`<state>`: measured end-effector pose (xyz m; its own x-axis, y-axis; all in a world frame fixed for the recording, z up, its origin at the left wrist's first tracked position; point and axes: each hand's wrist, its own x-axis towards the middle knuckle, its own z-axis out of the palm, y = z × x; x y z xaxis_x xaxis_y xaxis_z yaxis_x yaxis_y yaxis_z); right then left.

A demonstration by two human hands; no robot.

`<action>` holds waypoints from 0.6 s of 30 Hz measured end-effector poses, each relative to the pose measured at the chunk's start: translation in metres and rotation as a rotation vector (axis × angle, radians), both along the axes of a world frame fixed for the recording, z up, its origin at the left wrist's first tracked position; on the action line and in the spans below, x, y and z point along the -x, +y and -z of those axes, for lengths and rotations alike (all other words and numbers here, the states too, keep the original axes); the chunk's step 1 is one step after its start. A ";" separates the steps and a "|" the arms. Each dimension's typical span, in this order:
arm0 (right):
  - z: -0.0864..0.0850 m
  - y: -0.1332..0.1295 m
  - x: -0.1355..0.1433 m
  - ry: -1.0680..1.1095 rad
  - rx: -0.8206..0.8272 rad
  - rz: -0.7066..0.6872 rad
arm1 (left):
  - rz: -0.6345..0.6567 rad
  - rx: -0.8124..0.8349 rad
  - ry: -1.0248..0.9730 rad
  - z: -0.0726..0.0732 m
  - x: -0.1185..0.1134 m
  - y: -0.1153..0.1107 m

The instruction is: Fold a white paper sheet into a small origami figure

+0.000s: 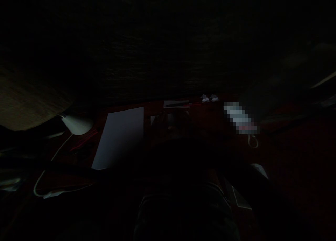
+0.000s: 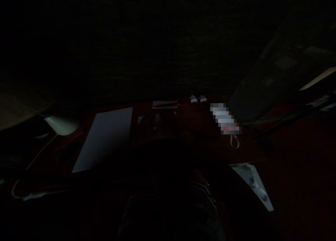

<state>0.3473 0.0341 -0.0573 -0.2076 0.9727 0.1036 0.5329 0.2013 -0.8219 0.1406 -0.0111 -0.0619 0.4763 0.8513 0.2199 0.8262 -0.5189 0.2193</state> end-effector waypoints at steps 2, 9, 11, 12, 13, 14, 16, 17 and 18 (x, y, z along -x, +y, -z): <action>0.001 -0.001 0.000 -0.009 -0.004 0.002 | -0.029 0.002 0.025 -0.009 -0.002 -0.001; 0.000 -0.013 0.003 -0.013 -0.039 0.016 | -0.092 0.013 0.085 -0.026 -0.009 0.003; -0.003 -0.016 0.004 -0.002 -0.046 0.030 | -0.093 0.010 0.082 -0.024 -0.010 0.005; -0.005 -0.017 0.005 0.006 -0.043 0.038 | -0.092 0.009 0.081 -0.022 -0.010 0.006; -0.007 -0.018 0.006 0.013 -0.036 0.047 | -0.091 0.009 0.084 -0.021 -0.010 0.006; -0.009 -0.019 0.007 0.016 -0.027 0.056 | -0.091 0.010 0.087 -0.021 -0.010 0.005; -0.012 -0.021 0.008 0.011 -0.015 0.071 | -0.091 0.013 0.090 -0.021 -0.010 0.004; -0.013 -0.022 0.009 0.004 -0.018 0.076 | -0.090 0.013 0.087 -0.022 -0.009 0.003; -0.014 -0.023 0.009 -0.001 -0.028 0.080 | -0.088 0.012 0.081 -0.023 -0.009 0.003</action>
